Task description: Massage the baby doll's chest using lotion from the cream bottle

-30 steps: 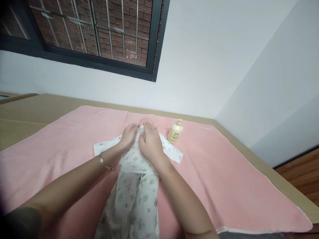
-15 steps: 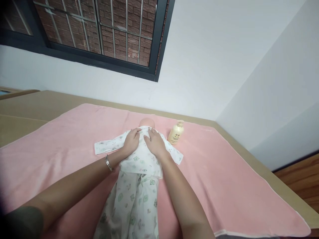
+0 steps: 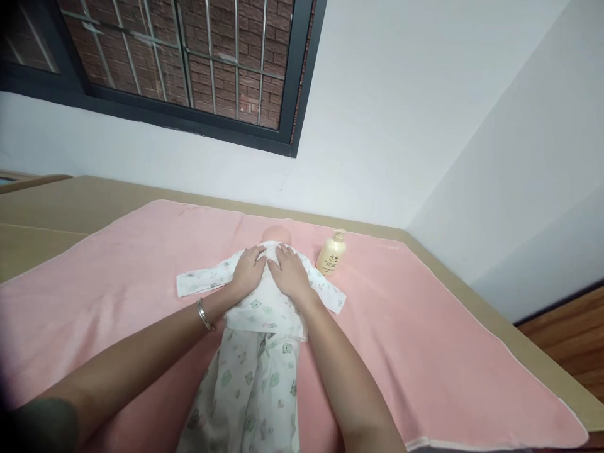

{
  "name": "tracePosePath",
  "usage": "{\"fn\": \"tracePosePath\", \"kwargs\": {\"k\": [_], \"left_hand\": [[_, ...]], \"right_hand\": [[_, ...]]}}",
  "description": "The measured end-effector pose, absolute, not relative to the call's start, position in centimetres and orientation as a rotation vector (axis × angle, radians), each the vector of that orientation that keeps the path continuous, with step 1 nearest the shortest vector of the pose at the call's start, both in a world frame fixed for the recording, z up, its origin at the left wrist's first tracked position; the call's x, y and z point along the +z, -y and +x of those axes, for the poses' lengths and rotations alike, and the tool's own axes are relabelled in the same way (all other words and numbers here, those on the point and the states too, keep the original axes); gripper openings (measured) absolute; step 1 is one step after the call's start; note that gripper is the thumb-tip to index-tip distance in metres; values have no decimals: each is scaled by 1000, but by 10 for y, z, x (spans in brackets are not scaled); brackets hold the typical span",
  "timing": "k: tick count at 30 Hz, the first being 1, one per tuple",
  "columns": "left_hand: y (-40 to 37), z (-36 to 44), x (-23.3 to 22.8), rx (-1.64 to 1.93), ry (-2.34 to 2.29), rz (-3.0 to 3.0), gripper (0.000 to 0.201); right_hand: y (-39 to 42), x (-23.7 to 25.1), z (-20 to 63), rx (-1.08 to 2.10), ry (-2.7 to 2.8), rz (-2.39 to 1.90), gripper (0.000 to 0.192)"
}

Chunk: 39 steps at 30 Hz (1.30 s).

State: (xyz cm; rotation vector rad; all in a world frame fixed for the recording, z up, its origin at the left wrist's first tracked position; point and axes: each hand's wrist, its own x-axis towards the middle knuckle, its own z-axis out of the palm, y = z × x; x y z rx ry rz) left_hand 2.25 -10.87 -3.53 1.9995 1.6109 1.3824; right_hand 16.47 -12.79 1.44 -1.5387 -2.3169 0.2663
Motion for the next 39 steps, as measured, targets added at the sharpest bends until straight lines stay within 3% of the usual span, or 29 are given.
{"fn": "tracePosePath", "kwargs": {"k": [7, 14, 21, 29, 39], "left_hand": [[111, 21, -33, 1363, -1641, 2012, 33], [112, 24, -32, 1292, -1695, 2069, 38], [115, 23, -27, 1319, -1655, 2040, 37], [127, 31, -25, 1199, -1862, 2123, 40], [115, 19, -20, 1028, -1819, 2237, 35]], "right_hand": [[155, 11, 141, 17, 2350, -1604, 56], [130, 14, 164, 229, 2264, -1596, 57], [154, 17, 143, 70, 2348, -1697, 58], [119, 14, 175, 334, 2162, -1668, 63], [152, 19, 144, -54, 2241, -1790, 46]]}}
